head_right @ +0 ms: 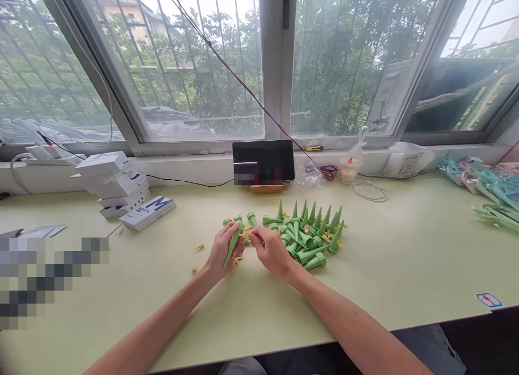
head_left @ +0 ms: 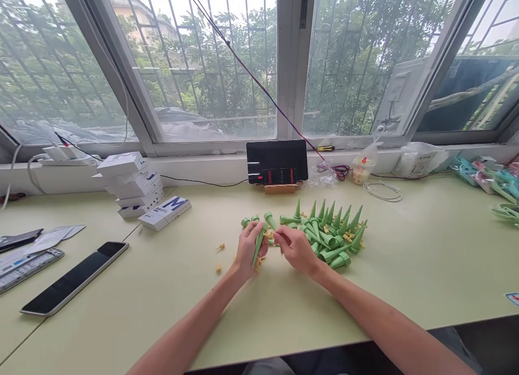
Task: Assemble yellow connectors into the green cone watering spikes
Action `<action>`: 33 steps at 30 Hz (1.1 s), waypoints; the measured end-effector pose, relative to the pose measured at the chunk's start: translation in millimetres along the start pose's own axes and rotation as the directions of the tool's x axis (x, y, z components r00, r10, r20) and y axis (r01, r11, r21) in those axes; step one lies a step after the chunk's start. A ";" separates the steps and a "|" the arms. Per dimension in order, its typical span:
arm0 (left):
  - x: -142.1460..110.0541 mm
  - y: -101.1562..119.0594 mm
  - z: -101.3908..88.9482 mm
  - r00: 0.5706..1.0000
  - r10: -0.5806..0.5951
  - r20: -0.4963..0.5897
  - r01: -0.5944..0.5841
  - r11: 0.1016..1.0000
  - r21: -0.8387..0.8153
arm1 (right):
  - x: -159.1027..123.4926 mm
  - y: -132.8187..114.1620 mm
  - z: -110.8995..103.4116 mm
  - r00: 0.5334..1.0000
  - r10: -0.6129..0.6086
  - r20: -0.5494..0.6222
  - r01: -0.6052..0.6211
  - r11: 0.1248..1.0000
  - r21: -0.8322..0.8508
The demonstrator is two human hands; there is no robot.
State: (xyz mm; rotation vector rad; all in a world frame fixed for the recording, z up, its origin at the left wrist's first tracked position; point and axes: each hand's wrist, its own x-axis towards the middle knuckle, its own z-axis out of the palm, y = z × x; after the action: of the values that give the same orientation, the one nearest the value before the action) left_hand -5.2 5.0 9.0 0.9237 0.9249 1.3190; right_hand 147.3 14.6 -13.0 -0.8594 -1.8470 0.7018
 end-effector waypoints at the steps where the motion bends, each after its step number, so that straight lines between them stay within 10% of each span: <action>1: 0.4 -0.5 -0.3 1.000 -0.003 0.002 0.003 1.000 -0.004 | -0.1 0.0 -0.1 1.000 0.001 0.001 -0.001 1.000 0.000; 33: 0.2 -0.7 -0.8 1.000 -0.007 0.021 0.007 1.000 0.021 | 0.2 -0.9 -5.0 1.000 0.017 -0.005 -0.017 1.000 -0.021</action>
State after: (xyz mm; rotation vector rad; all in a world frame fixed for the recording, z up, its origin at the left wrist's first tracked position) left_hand -5.8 5.1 8.0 0.9480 0.9259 1.2934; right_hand 151.6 14.7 -10.3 -0.8903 -1.8478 0.6909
